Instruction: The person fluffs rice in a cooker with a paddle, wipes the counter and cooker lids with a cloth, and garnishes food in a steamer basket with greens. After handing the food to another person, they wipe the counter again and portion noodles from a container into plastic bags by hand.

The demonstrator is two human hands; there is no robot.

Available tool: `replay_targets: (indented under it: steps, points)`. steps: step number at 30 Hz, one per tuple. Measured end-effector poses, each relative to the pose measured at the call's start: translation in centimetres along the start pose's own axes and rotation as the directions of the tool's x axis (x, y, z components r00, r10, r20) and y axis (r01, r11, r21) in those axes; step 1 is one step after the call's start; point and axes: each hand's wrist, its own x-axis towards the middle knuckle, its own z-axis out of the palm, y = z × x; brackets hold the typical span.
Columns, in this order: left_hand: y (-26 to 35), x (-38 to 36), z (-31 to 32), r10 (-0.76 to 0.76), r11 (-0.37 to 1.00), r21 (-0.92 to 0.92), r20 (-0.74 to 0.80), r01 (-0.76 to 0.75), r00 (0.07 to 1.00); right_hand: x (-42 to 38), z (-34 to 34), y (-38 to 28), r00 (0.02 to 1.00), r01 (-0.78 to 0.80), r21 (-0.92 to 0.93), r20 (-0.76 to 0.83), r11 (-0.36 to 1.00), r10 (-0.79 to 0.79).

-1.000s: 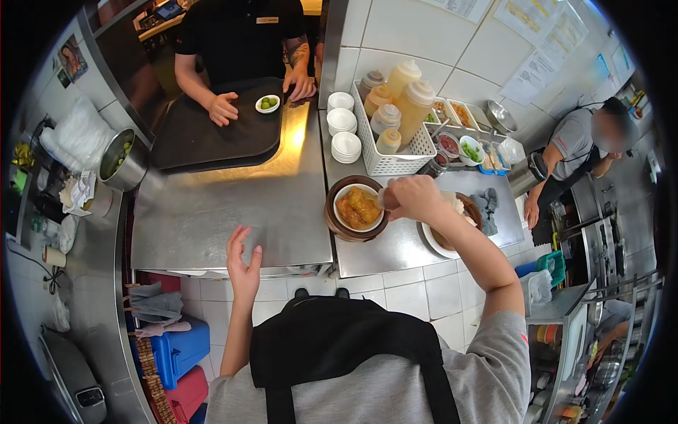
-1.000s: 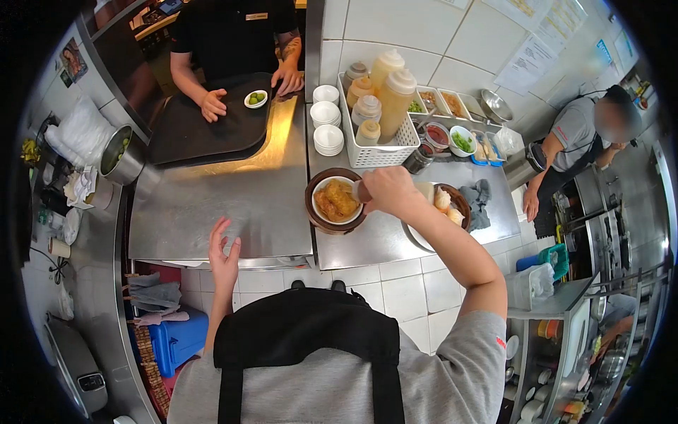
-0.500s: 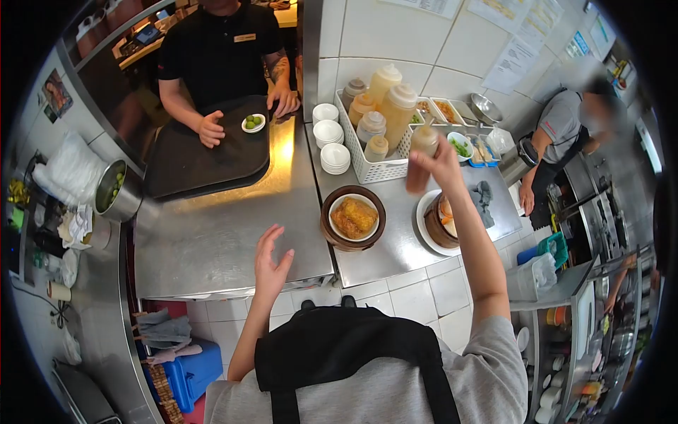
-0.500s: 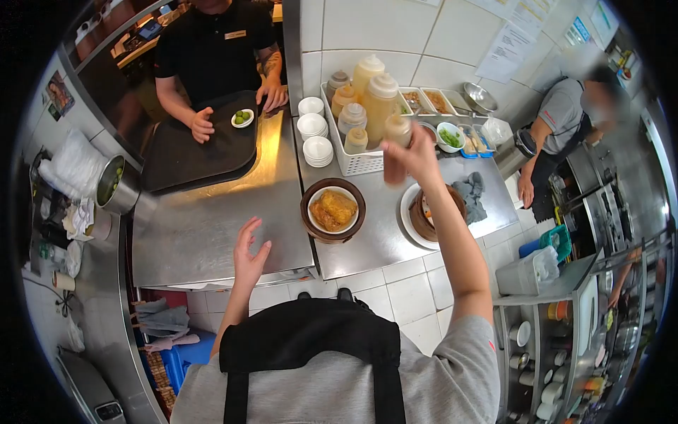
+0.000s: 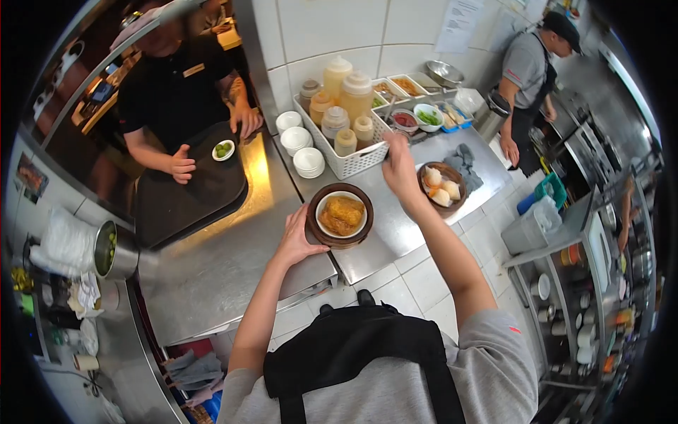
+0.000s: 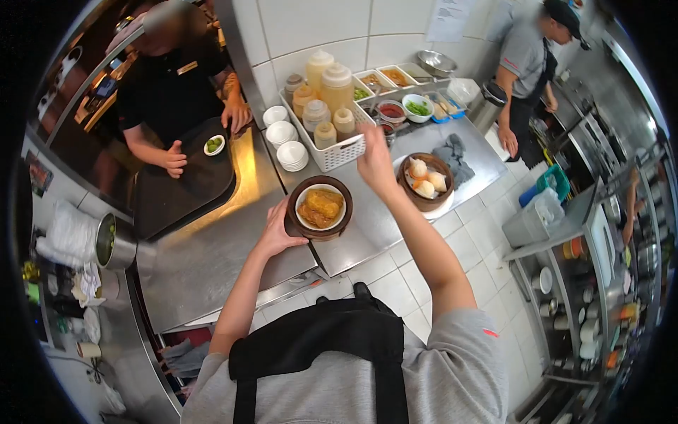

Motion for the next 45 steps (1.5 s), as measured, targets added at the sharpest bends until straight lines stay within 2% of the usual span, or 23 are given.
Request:
replay_targets:
  steps: [1,2,3,4,5,6,8,11,14,18,20,22,26,28,29,34,38,40,44,45]
  points:
    - [-0.2,0.3,0.0,0.046,0.999,0.011,-0.007,-0.046,0.999,-3.2,0.4,0.6,0.974,-0.037,-0.097,0.220,0.995,0.058]
    - [0.1,0.7,-0.1,0.069,0.998,0.002,0.010,-0.069,0.998,-6.5,0.9,1.7,0.897,-0.053,-0.202,0.421,0.978,0.136]
    - [0.7,0.9,-0.3,0.046,0.999,-0.018,0.023,-0.046,0.999,-8.8,1.1,1.5,0.778,-0.135,-0.133,0.599,0.982,0.188]
    - [1.3,1.0,-0.3,0.023,0.999,-0.036,0.039,-0.021,0.999,-11.5,2.8,2.8,0.803,-0.141,0.020,0.588,0.990,0.102]
    - [1.7,1.1,-0.1,0.021,0.996,-0.084,0.006,-0.020,1.000,-12.2,2.3,0.9,0.823,-0.165,0.062,0.559,0.984,0.103]
    - [1.9,1.2,0.1,0.037,0.995,-0.090,0.013,-0.035,0.999,-12.9,2.8,-0.1,0.866,-0.255,0.107,0.468,0.961,0.177]
    - [2.1,1.3,0.3,0.108,0.980,-0.167,-0.013,-0.108,0.994,-12.7,2.0,-0.8,0.859,-0.310,0.149,0.468,0.939,0.209]
    - [5.1,2.4,0.3,0.129,0.978,-0.153,-0.069,-0.138,0.989,-11.7,-0.9,0.0,0.899,-0.203,0.155,0.420,0.967,0.122]
    - [10.2,4.7,0.8,0.159,0.976,-0.134,-0.098,-0.172,0.982,-9.1,-7.2,1.0,0.910,-0.126,0.031,0.401,0.992,0.103]
    - [16.8,9.5,4.7,0.249,0.938,-0.204,-0.169,-0.281,0.954,-6.8,-14.6,5.6,0.931,-0.097,-0.037,0.350,0.995,0.104]
    - [16.4,12.4,9.3,0.244,0.943,-0.191,-0.163,-0.273,0.956,-6.0,-17.3,7.7,0.886,-0.166,-0.065,0.427,0.984,0.178]
    - [17.6,13.7,11.8,0.173,0.953,-0.238,-0.092,-0.190,0.981,-6.5,-18.5,10.7,0.871,-0.204,-0.074,0.442,0.976,0.215]
    - [18.8,14.0,14.5,0.157,0.948,-0.259,-0.123,-0.184,0.980,-7.1,-19.0,14.5,0.849,-0.227,-0.055,0.478,0.972,0.225]
    - [19.6,13.8,14.9,0.140,0.962,-0.204,-0.195,-0.179,0.971,-6.9,-19.2,15.2,0.822,-0.263,-0.004,0.523,0.965,0.227]
    - [20.0,13.8,14.8,0.125,0.969,-0.188,-0.185,-0.160,0.975,-7.1,-18.6,16.5,0.826,-0.279,0.095,0.531,0.956,0.188]
    - [20.5,13.3,15.3,0.059,0.987,-0.139,-0.182,-0.085,0.981,-7.4,-18.4,16.9,0.828,-0.352,0.297,0.540,0.888,0.147]
    - [20.8,12.3,15.9,-0.031,0.985,-0.174,-0.186,-0.002,0.982,-8.4,-17.7,18.1,0.833,-0.356,0.350,0.540,0.867,0.124]
    - [20.9,11.8,16.5,-0.066,0.967,-0.255,-0.197,0.013,0.978,-9.1,-17.4,18.7,0.819,-0.457,0.488,0.558,0.744,0.136]
    - [20.1,11.1,17.8,-0.109,0.950,-0.310,-0.187,0.046,0.976,-9.6,-16.7,19.3,0.812,-0.503,0.551,0.566,0.666,0.145]
    - [19.8,10.7,18.4,-0.088,0.939,-0.344,-0.199,0.015,0.976,-9.7,-16.8,19.5,0.808,-0.505,0.550,0.572,0.665,0.141]
